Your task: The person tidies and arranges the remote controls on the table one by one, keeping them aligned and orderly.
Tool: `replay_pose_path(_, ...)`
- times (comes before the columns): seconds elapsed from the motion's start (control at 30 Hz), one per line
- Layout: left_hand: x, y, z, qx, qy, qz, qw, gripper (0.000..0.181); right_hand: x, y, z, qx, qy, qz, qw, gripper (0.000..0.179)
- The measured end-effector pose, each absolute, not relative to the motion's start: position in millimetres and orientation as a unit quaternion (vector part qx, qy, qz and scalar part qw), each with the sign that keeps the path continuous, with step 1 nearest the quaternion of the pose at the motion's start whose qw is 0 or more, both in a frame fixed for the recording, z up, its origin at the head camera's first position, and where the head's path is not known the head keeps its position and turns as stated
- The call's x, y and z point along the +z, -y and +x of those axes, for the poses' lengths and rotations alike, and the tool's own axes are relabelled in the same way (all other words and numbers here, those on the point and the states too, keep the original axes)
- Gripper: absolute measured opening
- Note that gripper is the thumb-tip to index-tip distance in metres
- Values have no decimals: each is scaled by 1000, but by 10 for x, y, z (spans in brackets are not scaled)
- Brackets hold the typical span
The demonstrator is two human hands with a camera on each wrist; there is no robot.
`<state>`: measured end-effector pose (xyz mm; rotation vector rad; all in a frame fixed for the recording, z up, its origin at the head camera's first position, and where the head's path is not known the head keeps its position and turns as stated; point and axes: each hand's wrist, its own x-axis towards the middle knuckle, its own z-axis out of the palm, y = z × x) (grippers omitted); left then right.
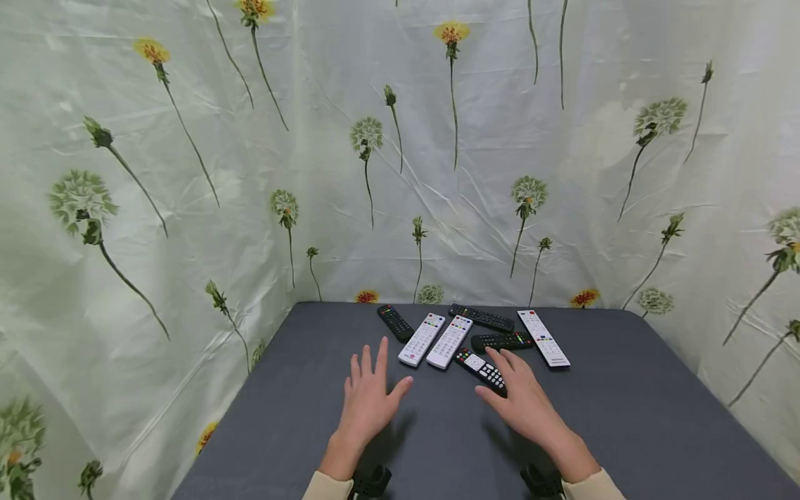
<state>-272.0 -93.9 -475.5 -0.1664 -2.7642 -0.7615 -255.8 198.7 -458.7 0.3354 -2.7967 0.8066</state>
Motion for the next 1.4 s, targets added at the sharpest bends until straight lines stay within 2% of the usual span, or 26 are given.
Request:
replay_pose_path(0.13, -4631, 936, -2735, -301, 942, -63, 137, 81, -4503, -1970, -2671, 290, 942, 131, 104, 72)
replay_pose_path(0.3, -4595, 694, -2929, -414, 900, -53, 126, 54, -4437, -2077, -2883, 309, 940, 117, 87, 64)
replay_pose_path(0.4, -4657, 473, -3023, -551, 832, -31, 54, 42, -4446, -2146, -3018, 324, 938, 106, 62, 60)
replay_pose_path(0.53, -4732, 153, -3057, -713, 699, 21, -58, 41, -4454, -2208, -3186, 334, 937, 97, 34, 49)
replay_pose_path(0.7, -4757, -175, -3094, -778, 615, 67, -111, 39, -4492, -2261, -3348, 322, 940, 114, 16, 35)
replay_pose_path(0.93, -4787, -496, -3171, -786, 597, 124, -102, 47, -4576, -2327, -3475, 340, 935, 101, -23, 29)
replay_pose_path(1.17, -4820, -700, -3178, -790, 572, 184, -117, 15, -4721, -2346, -3484, 424, 897, 69, -105, 30)
replay_pose_path(1.4, -4806, -790, -3180, -770, 592, 214, -98, 14, -4765, -2394, -3455, 449, 883, 63, -125, 34)
